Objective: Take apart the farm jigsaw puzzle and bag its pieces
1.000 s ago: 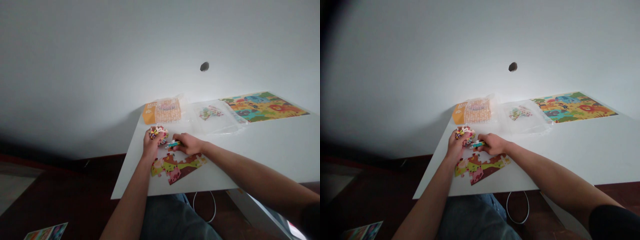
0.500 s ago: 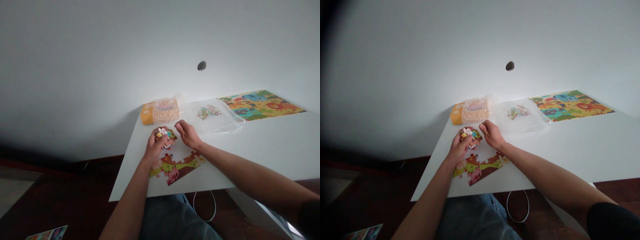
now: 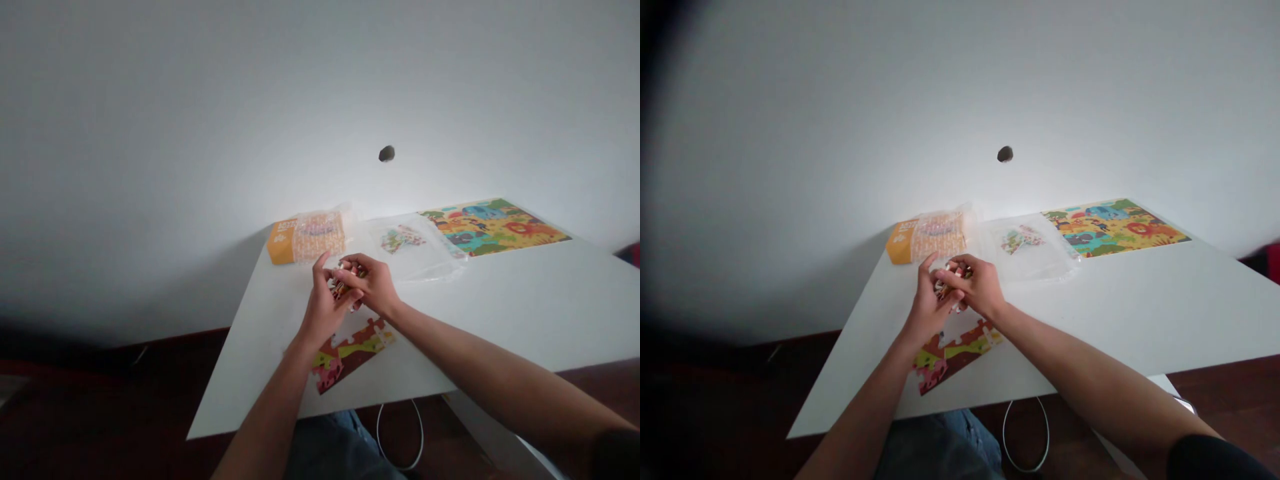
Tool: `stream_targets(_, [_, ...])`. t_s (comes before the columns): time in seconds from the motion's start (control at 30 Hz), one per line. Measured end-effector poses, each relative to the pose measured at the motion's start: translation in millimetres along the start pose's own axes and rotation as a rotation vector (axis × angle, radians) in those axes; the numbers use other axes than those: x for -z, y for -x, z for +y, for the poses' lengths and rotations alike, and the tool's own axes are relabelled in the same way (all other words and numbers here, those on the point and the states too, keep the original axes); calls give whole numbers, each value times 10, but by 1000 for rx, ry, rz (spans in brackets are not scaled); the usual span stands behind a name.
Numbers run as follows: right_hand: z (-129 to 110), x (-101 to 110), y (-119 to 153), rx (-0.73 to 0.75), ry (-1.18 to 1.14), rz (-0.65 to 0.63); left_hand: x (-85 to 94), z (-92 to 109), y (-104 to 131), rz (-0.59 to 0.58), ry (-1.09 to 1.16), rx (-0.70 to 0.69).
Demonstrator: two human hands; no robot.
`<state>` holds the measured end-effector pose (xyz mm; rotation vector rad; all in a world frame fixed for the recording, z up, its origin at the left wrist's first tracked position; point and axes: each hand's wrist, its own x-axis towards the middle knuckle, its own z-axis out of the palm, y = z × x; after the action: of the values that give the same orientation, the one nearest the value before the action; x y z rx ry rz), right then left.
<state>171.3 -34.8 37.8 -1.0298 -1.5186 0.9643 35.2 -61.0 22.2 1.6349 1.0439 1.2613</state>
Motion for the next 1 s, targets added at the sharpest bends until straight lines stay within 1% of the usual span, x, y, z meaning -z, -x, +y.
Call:
stream_targets(0.03, [-43,110,-3,-48,-6,-2,-77,65,-48,-20,10,16])
stream_targets(0.1, [-108,389,3,-141,10,8,-246,200,-166,-132,49,55])
stream_targets(0.17, [-126,731,38,-225,50,9,-421,293,-299,-270,90,125])
stream_targets(0.2, [-114,914,68,-270,73,-2,-507,307,-364,-302,65,140])
stream_targets(0.23, [-87,1094,105,-323,100,-26,-591,294,-424,-297,-9,124])
stream_targets(0.3, [-4,1417,188,-431,171,-84,-747,194,-520,-202,-289,-5])
stream_targets(0.33, [44,1545,228,-475,207,-112,-818,118,-552,-148,-455,-92])
stream_targets(0.37, [89,1645,262,-505,238,-143,-882,34,-572,-121,-597,-162])
stream_targets(0.4, [128,1715,288,-522,265,-175,-936,-49,-583,-120,-704,-208])
stream_targets(0.47, [176,1768,313,-521,312,-227,-1011,-184,-583,-144,-818,-251])
stream_targets(0.5, [184,1761,310,-512,339,-243,-1029,-229,-578,-148,-830,-262])
stream_targets(0.57, [173,1712,281,-476,407,-247,-1029,-273,-564,-117,-773,-274])
stream_targets(0.67, [136,1645,218,-377,483,-254,-972,-269,-551,-31,-607,-258])
stream_targets(0.73, [124,1641,195,-338,502,-286,-927,-248,-544,6,-551,-250])
stream_targets(0.8, [126,1665,197,-340,507,-300,-899,-225,-535,8,-534,-247])
stream_targets(0.87, [134,1696,219,-351,488,-275,-896,-202,-524,-8,-519,-242])
stream_targets(0.93, [139,1717,250,-367,417,-254,-914,-180,-513,-13,-495,-244])
stream_targets(1.0, [134,1722,282,-398,321,-262,-944,-159,-504,3,-475,-257])
